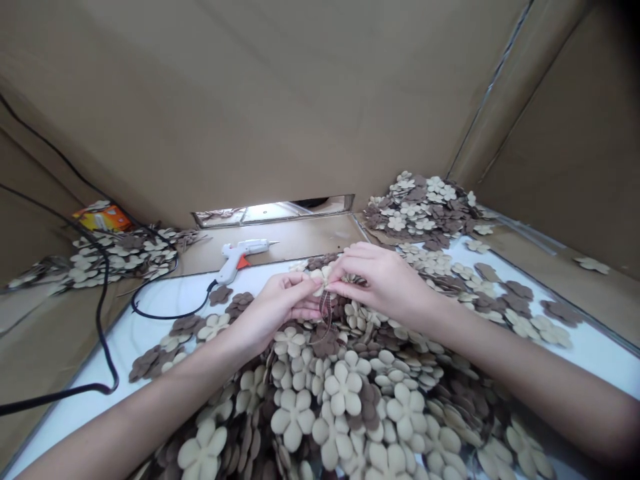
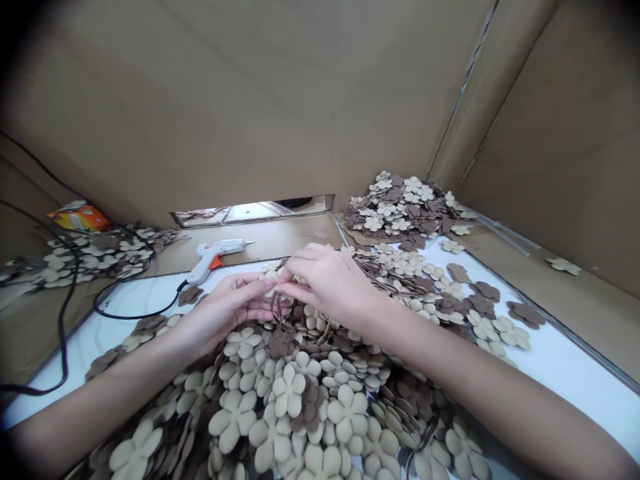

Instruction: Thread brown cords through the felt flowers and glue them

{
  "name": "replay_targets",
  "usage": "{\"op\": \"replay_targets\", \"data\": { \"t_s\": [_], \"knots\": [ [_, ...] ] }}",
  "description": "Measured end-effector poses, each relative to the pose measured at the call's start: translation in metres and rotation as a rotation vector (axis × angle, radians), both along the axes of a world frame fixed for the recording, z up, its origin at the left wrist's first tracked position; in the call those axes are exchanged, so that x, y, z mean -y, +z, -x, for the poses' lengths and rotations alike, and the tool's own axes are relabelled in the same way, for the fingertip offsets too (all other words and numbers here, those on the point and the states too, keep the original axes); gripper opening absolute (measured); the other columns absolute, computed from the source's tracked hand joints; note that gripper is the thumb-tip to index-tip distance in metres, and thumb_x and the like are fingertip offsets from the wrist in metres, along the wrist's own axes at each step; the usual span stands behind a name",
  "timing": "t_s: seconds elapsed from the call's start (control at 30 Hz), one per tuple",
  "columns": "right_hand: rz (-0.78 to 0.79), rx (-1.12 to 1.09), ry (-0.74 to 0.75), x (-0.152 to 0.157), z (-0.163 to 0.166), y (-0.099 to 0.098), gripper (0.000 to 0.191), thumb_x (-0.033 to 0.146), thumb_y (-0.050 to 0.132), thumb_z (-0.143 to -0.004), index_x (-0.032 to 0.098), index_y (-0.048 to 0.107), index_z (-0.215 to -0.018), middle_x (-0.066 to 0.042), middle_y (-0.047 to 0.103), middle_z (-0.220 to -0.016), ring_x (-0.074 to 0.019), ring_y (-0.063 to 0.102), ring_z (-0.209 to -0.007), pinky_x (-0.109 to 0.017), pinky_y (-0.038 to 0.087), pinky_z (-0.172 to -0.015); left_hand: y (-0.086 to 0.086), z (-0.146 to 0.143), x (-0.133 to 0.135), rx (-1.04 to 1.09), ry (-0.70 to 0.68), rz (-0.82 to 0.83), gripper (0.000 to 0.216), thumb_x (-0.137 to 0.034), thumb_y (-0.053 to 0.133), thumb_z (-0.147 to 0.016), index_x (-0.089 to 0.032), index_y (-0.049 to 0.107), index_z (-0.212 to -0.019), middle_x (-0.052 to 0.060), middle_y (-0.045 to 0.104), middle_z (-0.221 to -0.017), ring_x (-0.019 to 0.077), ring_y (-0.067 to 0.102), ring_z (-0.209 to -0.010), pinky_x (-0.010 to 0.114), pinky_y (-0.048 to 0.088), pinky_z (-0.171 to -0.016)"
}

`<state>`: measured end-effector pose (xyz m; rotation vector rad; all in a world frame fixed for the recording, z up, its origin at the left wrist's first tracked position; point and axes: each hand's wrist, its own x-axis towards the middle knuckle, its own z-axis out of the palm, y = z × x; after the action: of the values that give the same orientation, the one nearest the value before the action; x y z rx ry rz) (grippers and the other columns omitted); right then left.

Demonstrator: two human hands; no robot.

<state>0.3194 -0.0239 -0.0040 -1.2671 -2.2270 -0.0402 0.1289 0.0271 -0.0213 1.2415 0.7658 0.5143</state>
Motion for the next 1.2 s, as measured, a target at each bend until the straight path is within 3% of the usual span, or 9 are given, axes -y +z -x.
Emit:
{"op": "replay_targets", "data": {
  "t_s": [0.77,0.93,1.2],
  "knots": [
    [0.012,-0.121,0.006,0.0026,0.0017,0.0024,0.006,0.023,0.063,-0.082,0.019,0.062,-0.079,-0.001,0.068,-0.079,-0.0157,0.059,-0.078,-0.026,0.044,-0.071,0.0050,-0.0010,0.0040,0.039,-0.014,0.009,0.025,-0.036,0.065,-0.080,-0.012,0.062,-0.078,0.006,0.070,-0.075,0.0124,0.065,-0.068,0.025,0.052,-0.069],
    [0.061,-0.164,0.009,0.0035,0.0004,0.0043,0.007,0.023,0.062,-0.082,0.019,0.063,-0.088,-0.002,0.069,-0.085,-0.0149,0.062,-0.080,-0.026,0.046,-0.073,0.0044,-0.0002,0.0034,0.045,-0.011,0.012,0.027,-0.039,0.067,-0.078,-0.013,0.061,-0.076,0.006,0.070,-0.075,0.0130,0.064,-0.068,0.025,0.051,-0.068],
    [-0.073,-0.007,0.045,0.0046,0.0022,0.0047,0.008,0.020,0.060,-0.084,0.018,0.065,-0.089,-0.003,0.070,-0.087,-0.0165,0.061,-0.081,-0.028,0.047,-0.073,0.0063,-0.0018,0.0054,0.035,0.021,0.017,0.027,-0.037,0.070,-0.075,-0.011,0.064,-0.080,0.005,0.068,-0.075,0.0121,0.063,-0.066,0.025,0.050,-0.067]
  ]
}}
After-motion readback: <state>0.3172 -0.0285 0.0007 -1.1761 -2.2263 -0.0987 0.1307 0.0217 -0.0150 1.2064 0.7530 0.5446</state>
